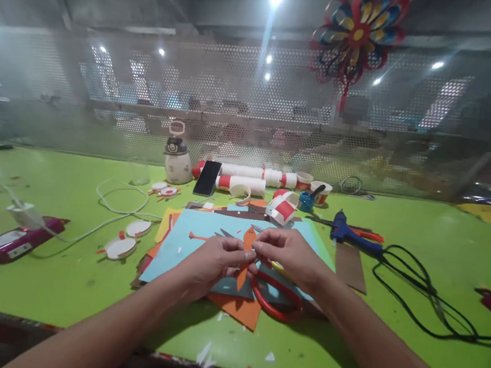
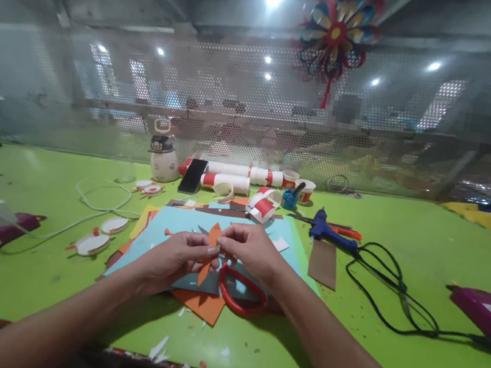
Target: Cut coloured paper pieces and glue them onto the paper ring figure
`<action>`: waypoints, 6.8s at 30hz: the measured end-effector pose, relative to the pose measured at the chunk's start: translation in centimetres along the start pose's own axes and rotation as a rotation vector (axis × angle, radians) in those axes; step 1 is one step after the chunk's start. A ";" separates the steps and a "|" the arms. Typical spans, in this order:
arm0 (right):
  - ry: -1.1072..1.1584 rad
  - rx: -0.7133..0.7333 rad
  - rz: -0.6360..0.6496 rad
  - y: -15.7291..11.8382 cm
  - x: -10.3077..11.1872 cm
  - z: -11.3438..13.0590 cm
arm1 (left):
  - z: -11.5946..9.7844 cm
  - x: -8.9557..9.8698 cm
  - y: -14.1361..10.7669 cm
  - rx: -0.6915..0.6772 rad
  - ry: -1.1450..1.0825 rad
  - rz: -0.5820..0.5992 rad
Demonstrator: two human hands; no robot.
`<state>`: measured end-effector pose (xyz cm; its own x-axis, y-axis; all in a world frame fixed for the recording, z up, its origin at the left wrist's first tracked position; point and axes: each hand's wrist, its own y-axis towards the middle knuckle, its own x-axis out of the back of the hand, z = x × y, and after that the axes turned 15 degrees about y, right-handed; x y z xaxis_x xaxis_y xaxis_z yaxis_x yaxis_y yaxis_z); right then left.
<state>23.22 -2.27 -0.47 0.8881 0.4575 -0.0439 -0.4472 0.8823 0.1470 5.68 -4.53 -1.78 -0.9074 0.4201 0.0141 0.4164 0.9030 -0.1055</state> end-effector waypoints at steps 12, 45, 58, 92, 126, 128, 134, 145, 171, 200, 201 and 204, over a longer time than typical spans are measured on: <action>-0.198 0.102 -0.338 1.7 3.1 -0.2 | -3.8 5.3 -0.3 -0.184 -0.230 -0.436; -1.602 -0.223 0.164 18.6 1.2 2.3 | -0.9 8.4 5.0 -0.121 0.049 -0.542; -1.306 -0.060 0.191 11.9 -0.3 6.0 | -3.1 8.1 6.9 -0.270 0.405 -0.531; -0.860 -0.213 -0.024 -1.9 1.7 0.1 | -3.0 11.1 4.4 -0.431 -0.188 -0.432; -0.252 -0.114 -0.079 -3.5 -1.4 2.0 | -2.9 6.2 3.5 -0.254 -0.089 -0.217; -0.290 -0.075 -0.090 -3.5 -1.5 2.1 | -2.9 6.2 3.5 -0.257 -0.087 -0.223; -0.417 0.004 -0.026 -3.3 -1.3 2.2 | -2.9 6.1 3.5 -0.259 -0.076 -0.243; -0.480 0.000 0.006 -3.1 -1.0 1.4 | -2.9 5.9 3.5 -0.257 -0.086 -0.249; -0.562 -0.001 -0.090 -3.0 -1.2 0.9 | -2.0 6.2 4.0 -0.237 -0.088 -0.267; -1.243 -0.232 -0.204 -1.9 2.3 -0.9 | 0.0 9.6 6.0 -0.077 -0.071 -0.496; -1.269 -0.245 -0.190 -2.2 2.3 -1.1 | -0.2 9.5 5.9 -0.091 -0.073 -0.495; -1.339 -0.256 -0.139 -2.9 2.3 -1.3 | -0.5 9.2 5.7 -0.144 -0.079 -0.494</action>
<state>26.40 -3.66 -2.29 0.2841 0.0371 0.9581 -0.2241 0.9741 0.0287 -0.24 4.47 -1.78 -0.9969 -0.0621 -0.0483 -0.0637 0.9974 0.0331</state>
